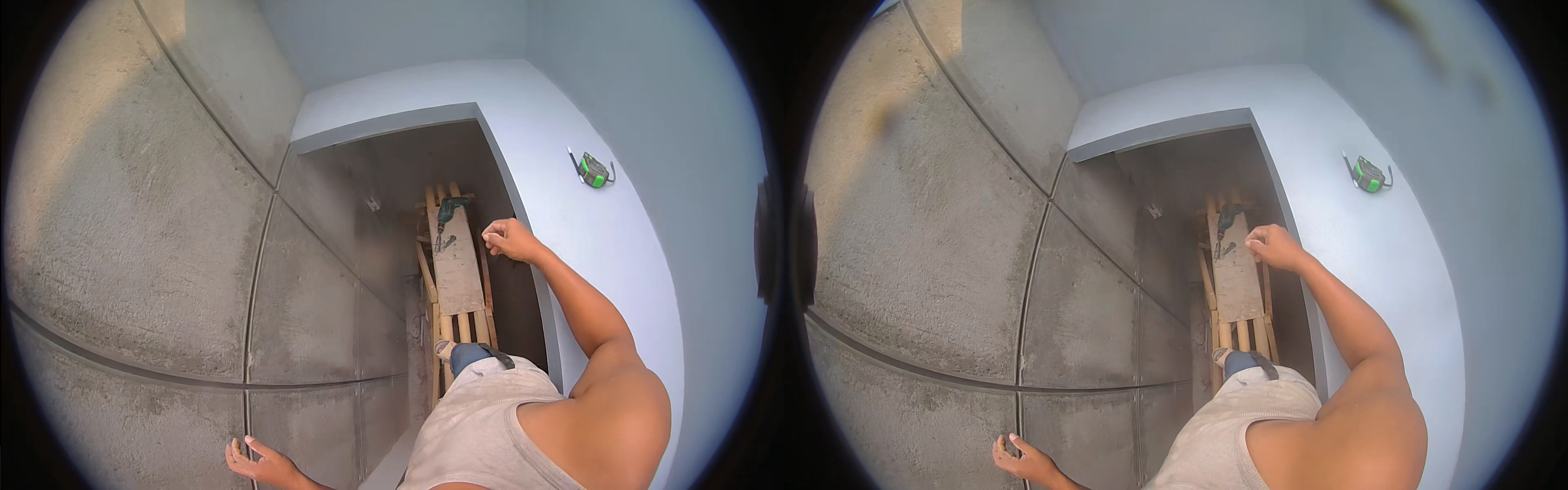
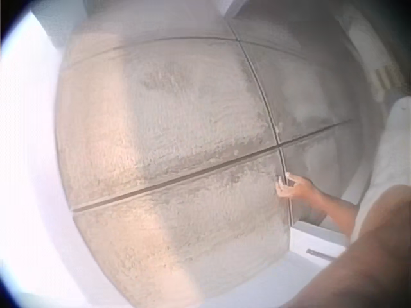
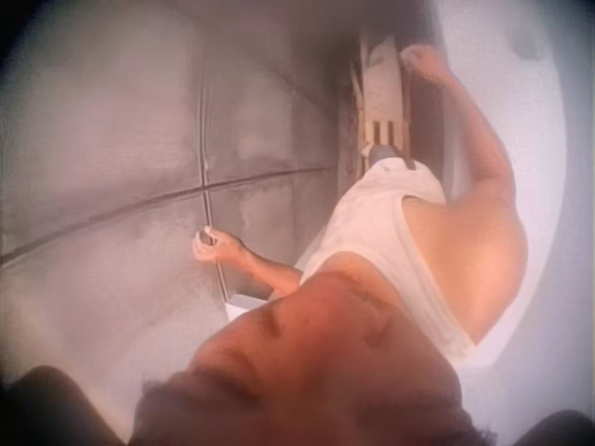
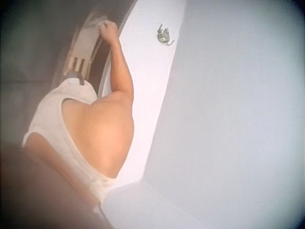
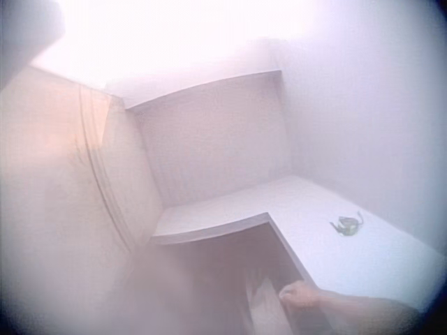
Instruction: The person measures and marks a concrete wall using a tape measure and marker, then uses a hammer and chisel to create indentations. Finally, the person uses a rotary hammer drill to drill multiple holes into the concrete wall.
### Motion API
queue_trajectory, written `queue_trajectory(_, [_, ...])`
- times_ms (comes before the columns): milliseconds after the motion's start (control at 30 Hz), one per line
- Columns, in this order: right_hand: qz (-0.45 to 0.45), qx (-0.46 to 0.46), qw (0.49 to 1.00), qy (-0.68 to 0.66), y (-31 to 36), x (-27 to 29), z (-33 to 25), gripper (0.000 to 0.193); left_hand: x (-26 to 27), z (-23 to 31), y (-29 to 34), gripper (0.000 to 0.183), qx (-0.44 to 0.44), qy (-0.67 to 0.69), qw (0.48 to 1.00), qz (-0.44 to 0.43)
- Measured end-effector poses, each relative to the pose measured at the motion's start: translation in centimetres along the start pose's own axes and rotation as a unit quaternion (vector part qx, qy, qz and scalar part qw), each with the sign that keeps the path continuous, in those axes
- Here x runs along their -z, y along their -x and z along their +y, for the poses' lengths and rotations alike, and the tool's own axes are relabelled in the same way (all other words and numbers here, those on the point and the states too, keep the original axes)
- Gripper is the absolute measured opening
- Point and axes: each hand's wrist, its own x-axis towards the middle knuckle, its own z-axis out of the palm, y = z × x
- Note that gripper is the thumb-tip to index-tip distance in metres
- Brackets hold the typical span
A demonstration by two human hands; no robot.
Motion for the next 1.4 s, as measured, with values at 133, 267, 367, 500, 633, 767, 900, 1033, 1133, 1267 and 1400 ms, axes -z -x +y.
queue_trajectory(133, [0.301, 0.082, 0.935, 0.169, -0.1, 12.5, 2.5, 0.023, -1.1, 7.8, 5.7, 0.034, 0.039, 0.123, 0.983, -0.132])
queue_trajectory(267, [0.418, -0.133, 0.819, 0.370, 0.8, 21.2, 7.0, 0.044, -4.0, 9.4, 10.5, 0.032, 0.045, 0.156, 0.953, -0.257])
queue_trajectory(367, [0.423, -0.192, 0.794, 0.392, -0.4, 24.2, 8.3, 0.045, -5.4, 9.0, 12.5, 0.029, 0.050, 0.167, 0.942, -0.285])
queue_trajectory(500, [0.392, -0.150, 0.775, 0.472, -4.0, 26.1, 9.1, 0.043, -6.2, 9.8, 12.5, 0.026, 0.075, 0.162, 0.939, -0.295])
queue_trajectory(633, [0.286, -0.181, 0.732, 0.591, -8.1, 25.2, 8.0, 0.034, -7.9, 13.3, 10.6, 0.026, 0.050, 0.179, 0.936, -0.300])
queue_trajectory(767, [0.246, -0.169, 0.716, 0.632, -11.7, 24.9, 11.5, 0.029, -9.4, 18.6, 9.8, 0.026, 0.055, 0.229, 0.920, -0.312])
queue_trajectory(900, [0.374, -0.150, 0.786, 0.469, -14.3, 26.8, 13.8, 0.027, -9.6, 21.6, 10.9, 0.026, 0.039, 0.213, 0.915, -0.342])
queue_trajectory(1033, [0.503, -0.025, 0.862, 0.052, -11.6, 31.6, 13.1, 0.033, -9.8, 21.1, 13.0, 0.028, 0.042, 0.235, 0.900, -0.364])
queue_trajectory(1133, [0.403, -0.097, 0.851, 0.322, -6.6, 33.0, 13.0, 0.052, -10.0, 19.9, 14.1, 0.026, 0.021, 0.225, 0.902, -0.368])
queue_trajectory(1267, [0.237, -0.152, 0.909, 0.307, -2.7, 32.9, 16.1, 0.083, -10.5, 18.9, 14.8, 0.023, -0.016, 0.230, 0.906, -0.355])
queue_trajectory(1400, [0.253, -0.177, 0.918, 0.249, -1.9, 31.2, 14.1, 0.069, -9.4, 20.5, 12.7, 0.031, 0.041, 0.285, 0.875, -0.390])
